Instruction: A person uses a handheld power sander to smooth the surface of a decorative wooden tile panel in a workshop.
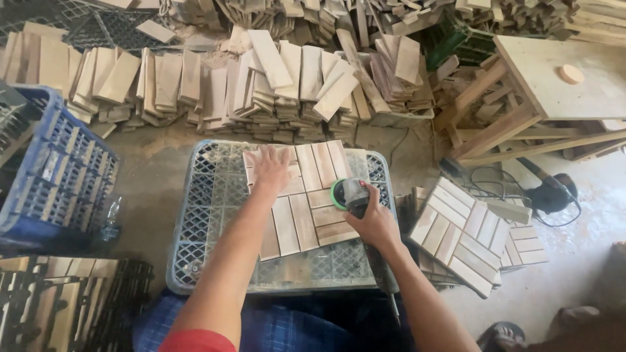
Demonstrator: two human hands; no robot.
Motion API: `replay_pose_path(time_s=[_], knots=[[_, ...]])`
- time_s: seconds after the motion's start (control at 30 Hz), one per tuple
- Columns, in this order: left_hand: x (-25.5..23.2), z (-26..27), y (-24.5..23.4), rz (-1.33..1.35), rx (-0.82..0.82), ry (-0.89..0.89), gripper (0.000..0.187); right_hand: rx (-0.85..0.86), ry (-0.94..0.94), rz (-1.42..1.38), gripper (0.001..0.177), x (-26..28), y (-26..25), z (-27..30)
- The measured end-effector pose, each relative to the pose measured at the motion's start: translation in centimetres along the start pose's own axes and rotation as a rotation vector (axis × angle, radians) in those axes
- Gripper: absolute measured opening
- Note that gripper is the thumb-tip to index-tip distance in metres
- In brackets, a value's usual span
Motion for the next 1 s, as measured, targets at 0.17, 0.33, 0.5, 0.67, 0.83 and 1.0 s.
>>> replay_pose_path(time_s=[0.17, 0.33, 0.5, 0.67, 0.83, 1.0], knots=[[2.0, 0.2, -2.0, 0.190, 0.003, 0.002, 0.072, 0.028, 0.020, 0.007, 0.080, 0.3, -0.6, 0.8], [2.8, 0.5, -3.7, 0.197, 0.039, -0.001, 0.065, 0.051, 0.000, -0.028, 0.080, 0.6, 0.0, 1.5], [4.9, -2.3, -1.3, 0.291, -0.033, -0.074, 0.050, 0.041, -0.081, -0.058, 0.077, 1.7, 1.5, 1.3], [5.6, 1.0, -2.0, 0.397, -0.022, -0.125, 0.072, -0.001, -0.048, -0.026, 0.077, 1.4, 0.1, 0.3], [4.6, 10.2, -4.3, 0.397, 0.000, -0.177, 0.069, -0.016, -0.022, -0.020, 0.079, 1.4, -0.3, 0.9], [5.3, 10.4, 2.4, 0.520, -0.033, -0.300, 0.056, -0.052, -0.055, -0.010, 0.084, 0.9, 0.8, 0.8]])
Point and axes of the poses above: each hand's wrist, its own z-axis away from the middle knuckle, its own y-axis out of the palm, x = y × z, the point moved 8 cm from there along -z, towards the middle knuckle, and after that the axes turned 3 degrees about y, right-handed, at the moved point
